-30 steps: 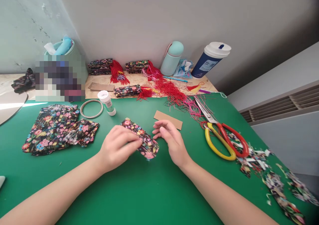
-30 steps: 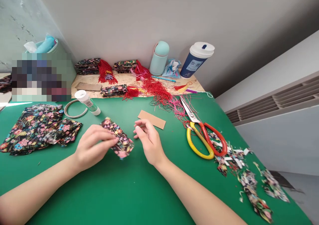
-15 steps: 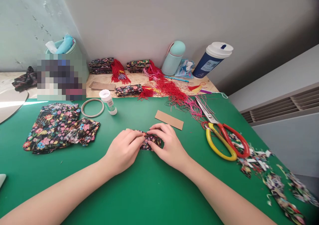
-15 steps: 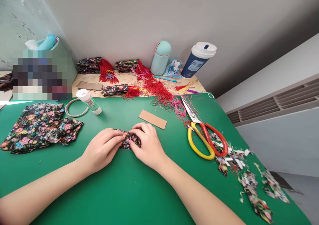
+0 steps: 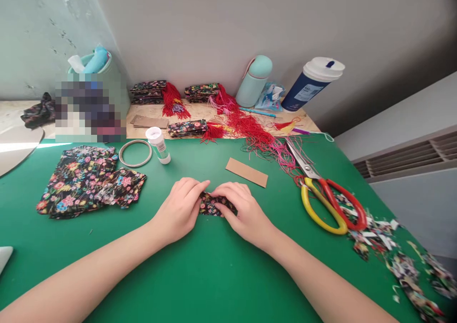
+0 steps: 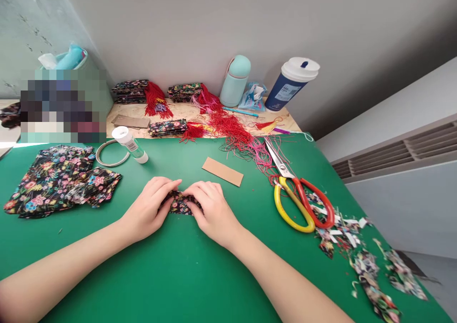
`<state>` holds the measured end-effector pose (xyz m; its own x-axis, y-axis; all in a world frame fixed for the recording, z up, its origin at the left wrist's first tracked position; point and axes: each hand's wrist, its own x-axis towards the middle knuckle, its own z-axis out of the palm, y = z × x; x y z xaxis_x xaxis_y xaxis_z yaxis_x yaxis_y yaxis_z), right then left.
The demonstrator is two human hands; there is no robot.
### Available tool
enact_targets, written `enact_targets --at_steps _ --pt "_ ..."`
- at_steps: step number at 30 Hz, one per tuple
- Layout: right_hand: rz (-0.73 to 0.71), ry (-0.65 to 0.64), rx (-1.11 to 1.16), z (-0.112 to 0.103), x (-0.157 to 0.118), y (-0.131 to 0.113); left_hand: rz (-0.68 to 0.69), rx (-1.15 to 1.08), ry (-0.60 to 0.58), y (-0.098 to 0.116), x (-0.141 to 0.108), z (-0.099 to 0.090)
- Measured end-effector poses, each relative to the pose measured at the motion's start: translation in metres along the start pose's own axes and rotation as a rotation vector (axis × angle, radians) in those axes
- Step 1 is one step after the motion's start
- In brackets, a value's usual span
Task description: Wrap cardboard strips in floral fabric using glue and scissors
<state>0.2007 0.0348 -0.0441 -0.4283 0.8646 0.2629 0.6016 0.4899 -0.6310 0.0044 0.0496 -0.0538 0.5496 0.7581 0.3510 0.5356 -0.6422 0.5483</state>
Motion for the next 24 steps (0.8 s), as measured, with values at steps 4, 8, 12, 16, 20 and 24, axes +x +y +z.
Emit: enact_targets --at_steps 4,8,12,16,20,24 --pt "-0.162 0.058 -0.141 0.0 0.0 0.001 0.104 0.149 0.027 0.0 0.0 0.0" --pt "-0.326 0.089 -0.258 -0.002 -0.001 0.0 0.231 0.36 0.055 0.005 -0.001 0.0" --pt "-0.388 0.116 -0.354 -0.002 -0.003 0.0 0.272 0.441 -0.001 0.013 -0.004 -0.003" --pt "-0.427 0.144 -0.398 0.0 -0.005 0.0 0.284 0.482 -0.016 0.018 -0.007 -0.001" --pt "-0.436 0.137 -0.399 -0.001 -0.004 -0.002 0.347 0.573 0.062 0.022 -0.009 0.003" --pt "-0.418 0.143 -0.352 -0.003 -0.003 -0.002 0.357 0.604 0.094 0.026 -0.009 0.003"
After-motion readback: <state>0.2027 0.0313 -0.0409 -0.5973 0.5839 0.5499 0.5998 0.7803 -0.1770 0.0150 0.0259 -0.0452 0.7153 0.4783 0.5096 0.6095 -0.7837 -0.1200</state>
